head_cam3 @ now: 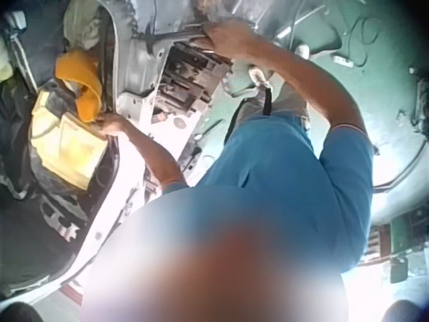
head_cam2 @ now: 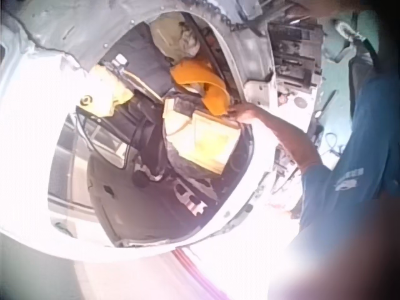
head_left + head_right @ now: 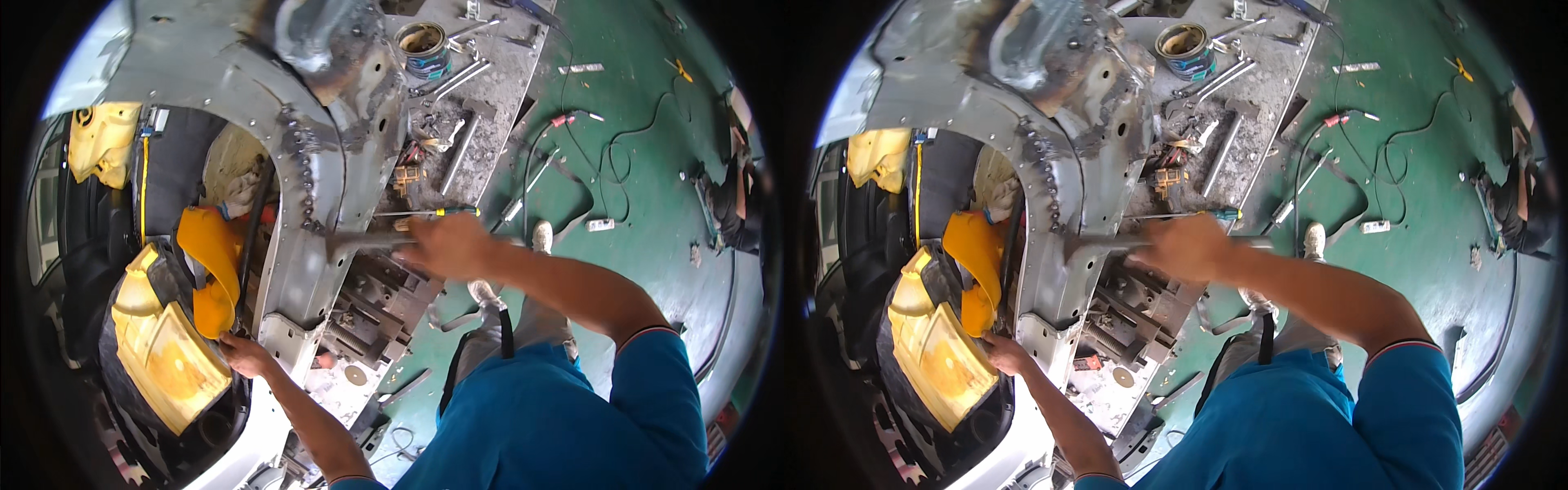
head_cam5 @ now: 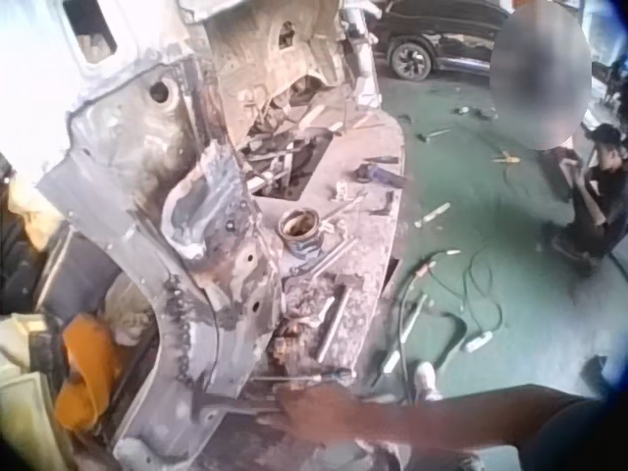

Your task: The person welds a car frame section using a welding torch while holding a yellow welding mask. They repeatedly lower the mask to weld and raise it to inspect the work. The person also uses a hammer to strike the welded area and a chisel to clean the weld.

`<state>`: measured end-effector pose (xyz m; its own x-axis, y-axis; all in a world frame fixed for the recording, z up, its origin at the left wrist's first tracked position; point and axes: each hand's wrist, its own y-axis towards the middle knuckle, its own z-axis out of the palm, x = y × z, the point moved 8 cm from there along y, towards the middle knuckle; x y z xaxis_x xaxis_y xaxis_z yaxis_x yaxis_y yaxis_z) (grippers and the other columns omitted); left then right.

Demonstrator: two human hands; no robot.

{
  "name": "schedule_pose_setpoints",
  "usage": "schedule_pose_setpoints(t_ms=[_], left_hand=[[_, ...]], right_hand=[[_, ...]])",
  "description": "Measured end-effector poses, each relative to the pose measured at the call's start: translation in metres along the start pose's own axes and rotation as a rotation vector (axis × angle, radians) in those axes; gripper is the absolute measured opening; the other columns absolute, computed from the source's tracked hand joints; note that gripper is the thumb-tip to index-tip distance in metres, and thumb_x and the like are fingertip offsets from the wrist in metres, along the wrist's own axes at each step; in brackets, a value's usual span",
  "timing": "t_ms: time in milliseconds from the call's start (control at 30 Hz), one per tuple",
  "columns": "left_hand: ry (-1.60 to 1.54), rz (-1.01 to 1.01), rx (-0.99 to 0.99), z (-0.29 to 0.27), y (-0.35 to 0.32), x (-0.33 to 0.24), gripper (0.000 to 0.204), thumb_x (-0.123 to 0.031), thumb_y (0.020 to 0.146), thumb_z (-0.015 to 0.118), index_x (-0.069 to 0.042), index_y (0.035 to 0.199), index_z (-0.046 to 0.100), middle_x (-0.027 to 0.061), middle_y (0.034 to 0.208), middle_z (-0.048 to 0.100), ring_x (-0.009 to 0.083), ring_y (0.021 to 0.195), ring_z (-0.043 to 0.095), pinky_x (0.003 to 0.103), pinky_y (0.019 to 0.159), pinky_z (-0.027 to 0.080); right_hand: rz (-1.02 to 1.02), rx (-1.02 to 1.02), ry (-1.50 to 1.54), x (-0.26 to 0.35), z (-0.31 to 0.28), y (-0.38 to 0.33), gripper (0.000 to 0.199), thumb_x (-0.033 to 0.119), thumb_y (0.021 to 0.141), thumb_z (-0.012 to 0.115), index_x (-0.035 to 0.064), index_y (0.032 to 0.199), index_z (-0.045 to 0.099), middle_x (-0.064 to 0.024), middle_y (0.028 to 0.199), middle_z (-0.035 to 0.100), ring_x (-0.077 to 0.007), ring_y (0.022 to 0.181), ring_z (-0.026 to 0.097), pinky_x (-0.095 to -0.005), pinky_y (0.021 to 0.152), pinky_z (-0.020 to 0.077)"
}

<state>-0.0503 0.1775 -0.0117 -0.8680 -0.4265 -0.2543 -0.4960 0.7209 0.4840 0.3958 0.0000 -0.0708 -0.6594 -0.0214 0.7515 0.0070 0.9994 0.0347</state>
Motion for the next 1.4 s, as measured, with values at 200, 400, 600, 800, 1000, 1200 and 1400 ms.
schedule_pose_setpoints(t_ms=[200, 400, 600, 800, 1000, 1200, 1400], left_hand=[[-0.167, 0.098, -0.039, -0.004, -0.007, -0.006, 0.061, -0.059, 0.104, 0.039, -0.011, 0.130, 0.067, 0.0186, 0.099, 0.076, 0.0445, 0.086, 0.072, 0.055, 0.070, 0.055], [-0.139, -0.019, 0.015, 0.002, -0.007, 0.003, 0.056, -0.062, 0.102, 0.040, -0.019, 0.126, 0.067, 0.0227, 0.097, 0.074, 0.0466, 0.089, 0.071, 0.057, 0.072, 0.054], [-0.134, -0.104, 0.112, 0.010, -0.005, 0.009, 0.060, -0.066, 0.102, 0.037, -0.021, 0.131, 0.064, 0.0215, 0.104, 0.074, 0.0440, 0.098, 0.071, 0.054, 0.081, 0.055], [-0.063, -0.045, 0.011, 0.009, 0.001, 0.012, 0.065, -0.066, 0.103, 0.032, -0.017, 0.136, 0.061, 0.0210, 0.114, 0.073, 0.0404, 0.107, 0.070, 0.052, 0.089, 0.055], [-0.097, -0.021, -0.031, 0.013, 0.003, 0.017, 0.067, -0.067, 0.102, 0.032, -0.017, 0.134, 0.063, 0.0181, 0.117, 0.073, 0.0378, 0.108, 0.070, 0.051, 0.090, 0.055], [-0.080, -0.013, -0.007, 0.016, 0.006, 0.017, 0.064, -0.067, 0.102, 0.033, -0.021, 0.134, 0.064, 0.0148, 0.119, 0.073, 0.0357, 0.113, 0.068, 0.048, 0.094, 0.053], [-0.067, -0.008, -0.057, 0.019, 0.008, 0.022, 0.065, -0.067, 0.102, 0.033, -0.020, 0.135, 0.064, 0.0150, 0.120, 0.072, 0.0357, 0.114, 0.067, 0.048, 0.095, 0.052]], right_hand=[[0.082, -0.053, 0.382, -0.004, -0.046, 0.002, 0.050, 0.051, 0.099, 0.059, 0.0021, 0.109, 0.058, -0.0192, 0.076, 0.065, -0.0393, 0.073, 0.068, -0.0481, 0.065, 0.0506], [-0.051, -0.068, -0.028, 0.032, -0.118, 0.004, 0.032, 0.026, 0.097, 0.070, 0.0013, 0.112, 0.058, -0.0165, 0.077, 0.065, -0.0324, 0.064, 0.065, -0.0393, 0.060, 0.0501], [-0.296, -0.005, -0.612, 0.044, -0.103, 0.041, 0.031, 0.028, 0.097, 0.068, 0.0043, 0.114, 0.059, -0.0144, 0.077, 0.069, -0.0355, 0.064, 0.067, -0.0443, 0.055, 0.0512], [-0.487, 0.022, -0.741, 0.030, -0.079, 0.071, 0.029, 0.029, 0.097, 0.067, 0.0040, 0.107, 0.057, -0.0134, 0.069, 0.066, -0.0360, 0.059, 0.066, -0.0459, 0.051, 0.0496], [-0.465, 0.129, -0.788, 0.003, -0.060, 0.071, 0.031, 0.032, 0.100, 0.063, 0.0023, 0.103, 0.054, -0.0143, 0.062, 0.062, -0.0368, 0.055, 0.064, -0.0486, 0.049, 0.0477], [-0.465, 0.131, -0.804, 0.004, -0.053, 0.073, 0.031, 0.031, 0.100, 0.063, 0.0011, 0.101, 0.054, -0.0150, 0.063, 0.062, -0.0366, 0.056, 0.064, -0.0484, 0.050, 0.0481], [-0.512, -0.058, -0.472, 0.047, -0.091, 0.054, 0.033, 0.028, 0.098, 0.066, -0.0023, 0.106, 0.056, -0.0163, 0.065, 0.063, -0.0354, 0.057, 0.064, -0.0452, 0.052, 0.0493]])
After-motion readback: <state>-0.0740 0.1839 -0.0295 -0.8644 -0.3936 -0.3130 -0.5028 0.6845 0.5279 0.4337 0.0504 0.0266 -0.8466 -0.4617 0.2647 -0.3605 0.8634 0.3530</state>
